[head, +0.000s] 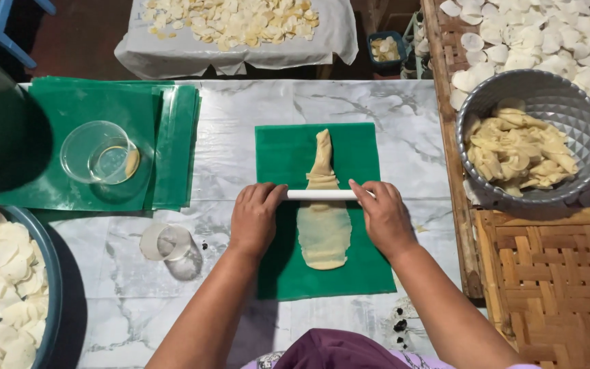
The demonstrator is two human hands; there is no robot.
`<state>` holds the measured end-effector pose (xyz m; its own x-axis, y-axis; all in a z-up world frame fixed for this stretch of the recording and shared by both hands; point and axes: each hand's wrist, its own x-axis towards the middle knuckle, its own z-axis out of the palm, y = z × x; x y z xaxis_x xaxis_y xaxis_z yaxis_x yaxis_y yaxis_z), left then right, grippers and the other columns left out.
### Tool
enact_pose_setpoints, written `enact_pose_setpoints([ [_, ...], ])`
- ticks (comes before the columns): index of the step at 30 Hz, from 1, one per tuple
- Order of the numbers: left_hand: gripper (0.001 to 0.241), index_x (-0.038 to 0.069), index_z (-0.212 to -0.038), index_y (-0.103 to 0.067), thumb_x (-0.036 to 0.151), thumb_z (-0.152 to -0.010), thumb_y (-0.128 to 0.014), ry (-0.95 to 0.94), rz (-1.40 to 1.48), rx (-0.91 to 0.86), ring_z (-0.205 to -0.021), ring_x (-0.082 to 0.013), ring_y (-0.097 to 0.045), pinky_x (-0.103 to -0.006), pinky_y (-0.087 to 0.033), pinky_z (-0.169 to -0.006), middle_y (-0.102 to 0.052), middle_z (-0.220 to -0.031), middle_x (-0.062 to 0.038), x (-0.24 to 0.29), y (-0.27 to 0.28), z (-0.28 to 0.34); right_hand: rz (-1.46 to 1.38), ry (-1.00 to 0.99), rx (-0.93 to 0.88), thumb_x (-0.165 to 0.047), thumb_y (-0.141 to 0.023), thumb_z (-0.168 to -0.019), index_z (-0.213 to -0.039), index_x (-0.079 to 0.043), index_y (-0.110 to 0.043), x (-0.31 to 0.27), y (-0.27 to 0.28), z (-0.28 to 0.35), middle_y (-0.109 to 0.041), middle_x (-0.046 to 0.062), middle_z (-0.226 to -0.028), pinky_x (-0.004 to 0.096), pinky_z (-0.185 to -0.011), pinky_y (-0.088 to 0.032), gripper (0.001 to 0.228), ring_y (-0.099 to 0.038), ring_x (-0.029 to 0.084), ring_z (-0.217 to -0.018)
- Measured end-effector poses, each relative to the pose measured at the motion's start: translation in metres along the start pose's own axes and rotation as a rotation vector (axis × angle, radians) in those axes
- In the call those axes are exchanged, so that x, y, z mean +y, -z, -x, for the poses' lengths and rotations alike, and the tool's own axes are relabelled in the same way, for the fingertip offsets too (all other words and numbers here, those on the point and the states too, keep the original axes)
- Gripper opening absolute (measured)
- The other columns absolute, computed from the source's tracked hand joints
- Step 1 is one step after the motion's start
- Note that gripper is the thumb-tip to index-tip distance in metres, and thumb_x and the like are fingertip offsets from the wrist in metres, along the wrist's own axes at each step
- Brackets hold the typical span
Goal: Rolling out dough into thin sheets using a rolling pin on a work mat.
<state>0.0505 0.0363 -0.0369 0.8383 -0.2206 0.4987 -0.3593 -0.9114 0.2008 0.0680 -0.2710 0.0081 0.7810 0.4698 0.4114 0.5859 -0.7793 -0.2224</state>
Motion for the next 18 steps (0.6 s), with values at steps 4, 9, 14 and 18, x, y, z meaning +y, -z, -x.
enact_pose_setpoints([
  [4,0.030,0.025,-0.128,-0.067,0.024,-0.098,-0.061,0.002,0.020,-0.001,-0.110,-0.0226,-0.065,-0.0387,-0.050,-0.101,-0.067,-0.112,0.000,0.010,0.023,0.010,0.037,0.010,0.008,-0.011,-0.066,-0.093,-0.133,-0.017,-0.066,-0.015,0.007,0.013,-0.059,0.004,-0.106,0.042,-0.089,-0.051,0.041,-0.062,0.028,-0.100],
  [9,0.033,0.015,-0.129,-0.069,0.029,-0.100,-0.062,0.016,-0.007,0.077,-0.127,-0.0276,-0.063,-0.0397,-0.049,-0.104,-0.067,-0.137,-0.011,0.031,0.030,0.010,0.061,-0.102,-0.132,-0.038,-0.051,-0.104,-0.156,-0.011,-0.044,-0.035,0.006,0.014,-0.041,0.020,-0.160,0.054,-0.117,-0.030,0.059,-0.039,0.039,-0.146],
  [14,0.055,0.014,-0.156,-0.042,0.040,-0.108,-0.033,0.284,-0.010,-0.368,-0.153,-0.0354,-0.029,-0.0474,-0.026,-0.122,-0.038,-0.164,-0.014,0.048,0.044,-0.033,0.185,-0.294,-0.258,-0.053,-0.041,-0.105,-0.160,-0.011,-0.035,-0.025,-0.015,-0.017,-0.032,0.019,-0.166,0.057,-0.122,-0.021,0.069,-0.030,0.037,-0.152],
  [18,0.058,0.015,-0.160,-0.034,0.040,-0.107,-0.036,0.213,-0.047,-0.334,-0.154,-0.0336,-0.027,-0.0481,-0.022,-0.123,-0.031,-0.167,-0.014,0.058,0.050,0.004,0.214,-0.254,-0.223,-0.052,-0.045,-0.102,-0.160,-0.007,-0.030,-0.044,-0.005,0.026,-0.032,0.017,-0.166,0.052,-0.122,-0.023,0.075,-0.036,0.032,-0.149],
])
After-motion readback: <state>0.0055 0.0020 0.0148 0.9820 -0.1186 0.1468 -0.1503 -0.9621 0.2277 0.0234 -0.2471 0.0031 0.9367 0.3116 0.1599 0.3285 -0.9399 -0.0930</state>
